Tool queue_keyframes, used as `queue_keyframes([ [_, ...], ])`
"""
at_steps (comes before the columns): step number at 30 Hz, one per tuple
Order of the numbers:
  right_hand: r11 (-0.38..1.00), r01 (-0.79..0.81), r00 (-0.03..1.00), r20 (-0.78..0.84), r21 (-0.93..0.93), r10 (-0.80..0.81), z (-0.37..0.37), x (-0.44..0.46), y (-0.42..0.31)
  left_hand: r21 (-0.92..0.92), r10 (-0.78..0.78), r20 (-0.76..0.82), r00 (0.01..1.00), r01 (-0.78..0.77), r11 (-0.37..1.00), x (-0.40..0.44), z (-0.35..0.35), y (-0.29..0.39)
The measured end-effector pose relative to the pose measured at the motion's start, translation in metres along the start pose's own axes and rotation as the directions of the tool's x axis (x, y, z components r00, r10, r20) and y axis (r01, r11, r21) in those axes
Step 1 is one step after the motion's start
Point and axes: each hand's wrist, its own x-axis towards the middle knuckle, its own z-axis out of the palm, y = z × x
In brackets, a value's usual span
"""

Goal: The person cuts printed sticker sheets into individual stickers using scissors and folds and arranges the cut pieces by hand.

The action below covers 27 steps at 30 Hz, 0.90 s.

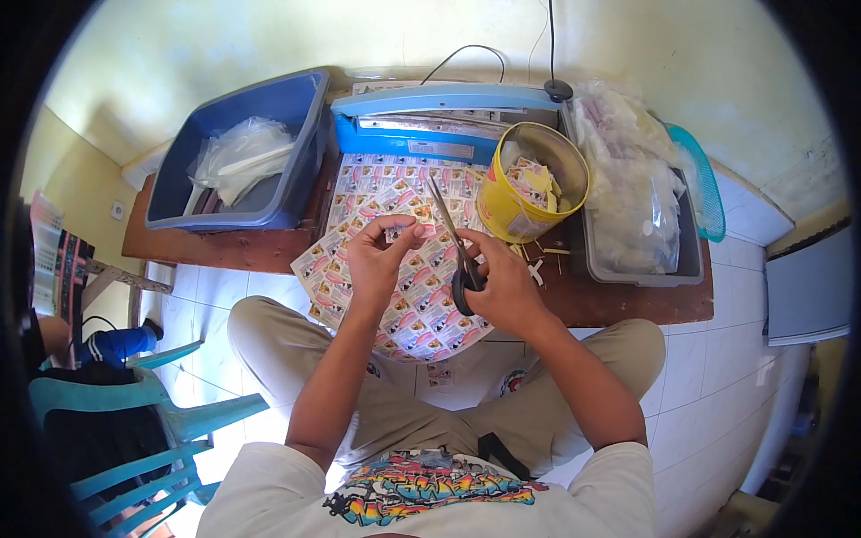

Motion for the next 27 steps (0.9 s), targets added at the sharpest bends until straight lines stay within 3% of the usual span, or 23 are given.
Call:
queue_keyframes([
  [10,0.87,-0.047,0.986,0.161,0.491,-0.038,0.011,-0.011,-0.005,-0.161,0.041,-0.08,0.996,-0.053,0.985,0.002,0.003,-0.002],
  [27,0.787,-0.1,0.978,0.206,0.609,-0.036,0.018,-0.01,-0.001,-0.194,0.038,-0.063,0.997,-0.05,0.98,-0.002,0.005,0.0],
])
